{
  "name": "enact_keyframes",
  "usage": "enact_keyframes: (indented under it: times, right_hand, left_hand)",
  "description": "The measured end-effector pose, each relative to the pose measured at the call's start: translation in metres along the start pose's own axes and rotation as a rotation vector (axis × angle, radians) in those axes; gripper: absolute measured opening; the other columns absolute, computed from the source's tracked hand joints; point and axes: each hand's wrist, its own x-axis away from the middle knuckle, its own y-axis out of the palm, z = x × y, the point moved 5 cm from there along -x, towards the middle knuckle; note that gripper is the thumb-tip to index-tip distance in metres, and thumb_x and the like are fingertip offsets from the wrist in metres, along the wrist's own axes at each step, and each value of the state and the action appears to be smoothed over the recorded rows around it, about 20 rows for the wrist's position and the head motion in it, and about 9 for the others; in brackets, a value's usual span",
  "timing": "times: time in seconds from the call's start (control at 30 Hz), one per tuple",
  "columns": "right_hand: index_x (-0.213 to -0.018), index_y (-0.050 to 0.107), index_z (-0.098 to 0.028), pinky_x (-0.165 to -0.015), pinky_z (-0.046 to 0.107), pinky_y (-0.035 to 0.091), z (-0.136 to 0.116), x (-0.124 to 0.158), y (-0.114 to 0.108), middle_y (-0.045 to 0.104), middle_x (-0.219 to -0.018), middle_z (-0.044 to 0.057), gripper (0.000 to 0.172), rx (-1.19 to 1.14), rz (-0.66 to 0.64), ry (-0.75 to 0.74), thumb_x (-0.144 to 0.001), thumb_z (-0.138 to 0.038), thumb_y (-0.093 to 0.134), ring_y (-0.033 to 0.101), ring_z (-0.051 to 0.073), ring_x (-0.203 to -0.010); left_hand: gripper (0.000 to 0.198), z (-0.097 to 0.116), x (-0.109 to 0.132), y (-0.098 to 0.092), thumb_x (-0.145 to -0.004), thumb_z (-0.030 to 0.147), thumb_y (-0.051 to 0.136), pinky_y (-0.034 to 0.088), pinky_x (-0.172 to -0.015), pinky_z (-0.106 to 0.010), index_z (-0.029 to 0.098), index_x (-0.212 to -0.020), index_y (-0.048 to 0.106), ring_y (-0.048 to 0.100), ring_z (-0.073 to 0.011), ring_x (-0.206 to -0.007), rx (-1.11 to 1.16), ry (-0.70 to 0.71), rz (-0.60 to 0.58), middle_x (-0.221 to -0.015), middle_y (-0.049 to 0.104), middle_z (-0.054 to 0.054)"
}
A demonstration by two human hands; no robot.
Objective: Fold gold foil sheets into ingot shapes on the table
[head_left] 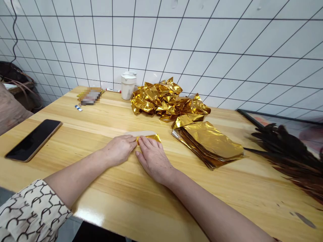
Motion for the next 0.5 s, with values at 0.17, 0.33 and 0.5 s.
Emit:
enact_keyframes:
  times: [0.17,0.33,0.5]
  right_hand:
    - [-0.135,0.045,-0.009,-0.099,0.051,0.036,0.004,0.002,0.001,0.044,-0.140,0.019,0.052,-0.055,0.029,-0.060,-0.094,-0.037,0.026,0.040,0.030,-0.126]
    - [-0.137,0.041,-0.006,-0.103,0.055,0.032,0.004,0.002,0.003,0.040,-0.143,0.021,0.058,-0.071,0.003,-0.085,-0.095,-0.040,0.023,0.035,0.032,-0.131]
    - [-0.138,0.038,-0.001,-0.106,0.052,0.030,0.001,0.001,0.003,0.037,-0.144,0.022,0.060,-0.024,-0.054,-0.031,-0.095,-0.041,0.024,0.032,0.031,-0.134]
  left_hand:
    - [0.026,-0.015,-0.002,0.000,-0.086,0.009,0.041,0.049,-0.093,-0.032,0.015,-0.099,0.063,0.060,-0.0195,-0.103,-0.081,-0.051,-0.051,-0.102,0.067,-0.008]
    - [0.027,-0.014,-0.004,-0.001,-0.086,0.009,0.039,0.046,-0.095,-0.033,0.013,-0.099,0.063,0.058,-0.0205,-0.104,-0.098,-0.070,-0.040,-0.103,0.065,-0.010]
    - [0.040,-0.002,-0.001,0.008,-0.092,0.023,0.037,0.034,-0.107,-0.041,0.004,-0.124,0.050,0.044,-0.0273,-0.126,-0.058,-0.134,-0.047,-0.131,0.052,-0.019]
